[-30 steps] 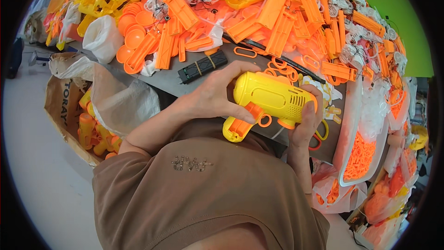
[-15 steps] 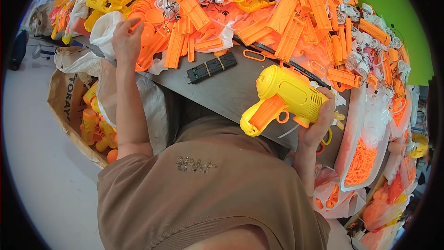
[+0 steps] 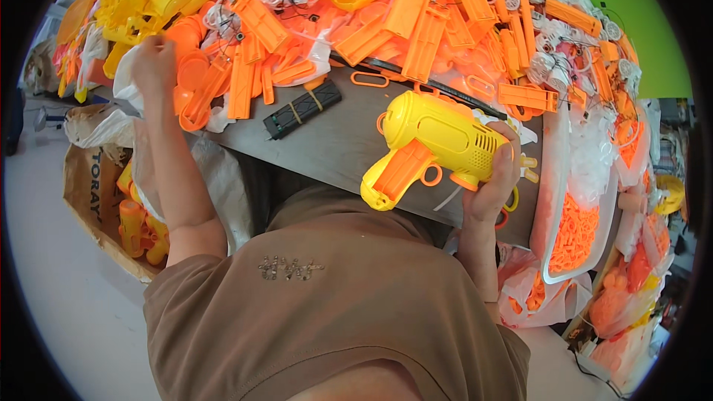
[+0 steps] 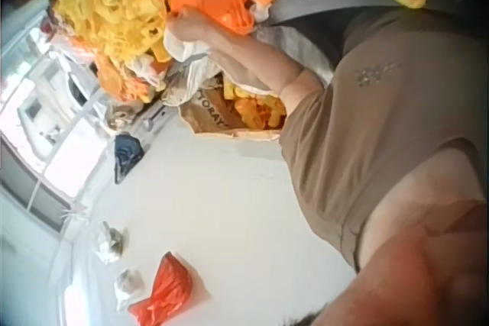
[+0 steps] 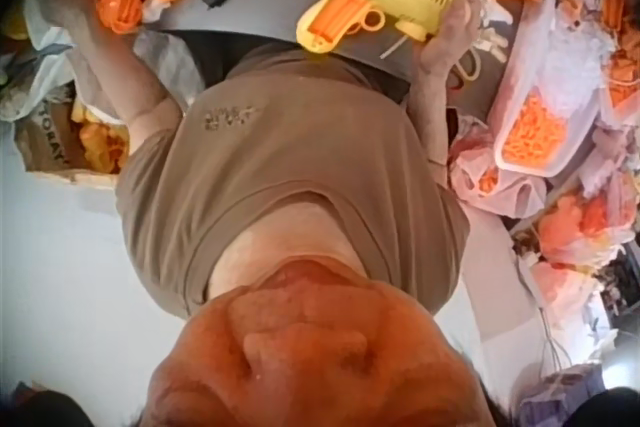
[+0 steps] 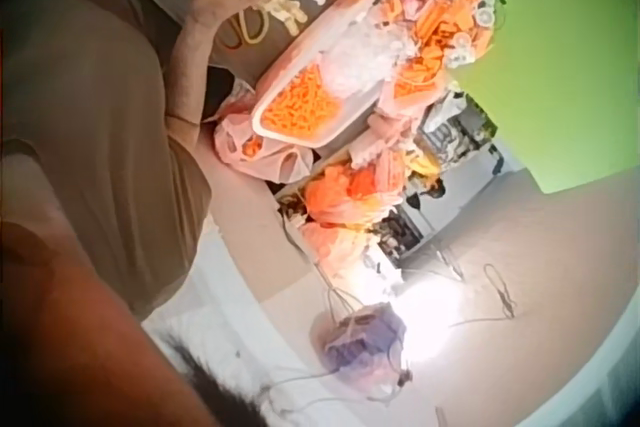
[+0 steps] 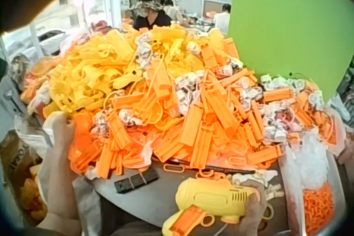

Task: Assembling components of a plastic toy bubble gun at a workbench.

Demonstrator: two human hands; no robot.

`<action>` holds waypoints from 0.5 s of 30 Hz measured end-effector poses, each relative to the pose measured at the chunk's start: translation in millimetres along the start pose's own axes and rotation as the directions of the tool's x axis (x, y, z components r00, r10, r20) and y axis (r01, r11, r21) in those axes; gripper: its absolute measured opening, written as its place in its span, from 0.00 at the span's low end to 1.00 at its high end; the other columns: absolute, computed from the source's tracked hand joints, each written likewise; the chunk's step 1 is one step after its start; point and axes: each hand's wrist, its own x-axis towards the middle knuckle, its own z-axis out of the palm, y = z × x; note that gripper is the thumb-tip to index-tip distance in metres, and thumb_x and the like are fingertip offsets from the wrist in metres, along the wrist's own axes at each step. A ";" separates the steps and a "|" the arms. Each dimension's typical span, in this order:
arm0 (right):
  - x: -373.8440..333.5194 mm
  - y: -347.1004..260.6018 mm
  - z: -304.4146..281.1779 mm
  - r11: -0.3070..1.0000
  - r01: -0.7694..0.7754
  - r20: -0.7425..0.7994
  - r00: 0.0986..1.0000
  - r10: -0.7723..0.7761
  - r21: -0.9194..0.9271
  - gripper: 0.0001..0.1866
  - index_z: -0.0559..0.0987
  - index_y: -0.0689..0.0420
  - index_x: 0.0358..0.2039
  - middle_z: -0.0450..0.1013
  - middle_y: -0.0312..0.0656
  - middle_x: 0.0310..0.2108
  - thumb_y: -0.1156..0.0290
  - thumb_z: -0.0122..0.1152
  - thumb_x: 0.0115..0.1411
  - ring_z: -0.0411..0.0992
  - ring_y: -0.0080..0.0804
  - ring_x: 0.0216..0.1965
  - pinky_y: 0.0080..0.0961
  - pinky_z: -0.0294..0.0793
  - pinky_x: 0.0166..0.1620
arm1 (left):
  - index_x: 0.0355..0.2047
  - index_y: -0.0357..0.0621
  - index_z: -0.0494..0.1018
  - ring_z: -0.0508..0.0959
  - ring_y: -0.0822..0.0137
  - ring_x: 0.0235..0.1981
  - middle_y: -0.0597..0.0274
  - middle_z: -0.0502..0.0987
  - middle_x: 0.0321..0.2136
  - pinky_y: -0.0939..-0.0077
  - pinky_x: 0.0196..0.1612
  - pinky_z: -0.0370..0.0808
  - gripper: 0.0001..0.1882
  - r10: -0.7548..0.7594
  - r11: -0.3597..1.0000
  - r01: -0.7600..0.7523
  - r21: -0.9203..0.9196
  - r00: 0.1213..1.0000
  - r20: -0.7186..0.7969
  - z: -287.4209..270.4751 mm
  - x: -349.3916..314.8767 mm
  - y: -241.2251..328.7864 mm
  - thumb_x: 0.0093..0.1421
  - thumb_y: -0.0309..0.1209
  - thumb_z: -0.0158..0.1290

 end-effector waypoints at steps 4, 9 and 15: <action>1.3 1.7 8.1 0.999 0.029 -0.070 0.997 -0.027 0.029 0.21 0.66 0.65 0.43 0.67 0.45 0.35 0.57 0.40 0.60 0.69 0.28 0.35 0.21 0.69 0.38 | 0.30 0.37 0.72 0.74 0.72 0.25 0.61 0.75 0.25 0.80 0.29 0.70 0.05 -0.001 0.792 -0.152 -0.591 0.968 -0.250 -32.1 -44.3 71.4 0.53 0.25 0.51; -3.0 -7.9 17.0 0.986 0.155 -0.084 0.985 -0.150 0.058 0.24 0.65 0.65 0.42 0.67 0.46 0.35 0.55 0.40 0.59 0.69 0.29 0.35 0.22 0.69 0.38 | 0.32 0.34 0.66 0.76 0.74 0.33 0.48 0.74 0.38 0.84 0.33 0.73 0.05 0.393 0.239 -0.160 -0.958 0.918 -0.055 -57.2 -149.5 177.6 0.53 0.17 0.48; -9.7 -15.4 16.3 0.916 0.353 -0.023 0.931 -0.363 -0.193 0.26 0.64 0.66 0.42 0.66 0.49 0.37 0.53 0.41 0.57 0.67 0.33 0.38 0.26 0.67 0.41 | 0.50 0.31 0.58 0.71 0.69 0.45 0.52 0.68 0.46 0.76 0.49 0.66 0.19 0.542 -0.129 0.327 -0.936 0.814 0.210 -60.8 -172.3 200.2 0.58 0.24 0.44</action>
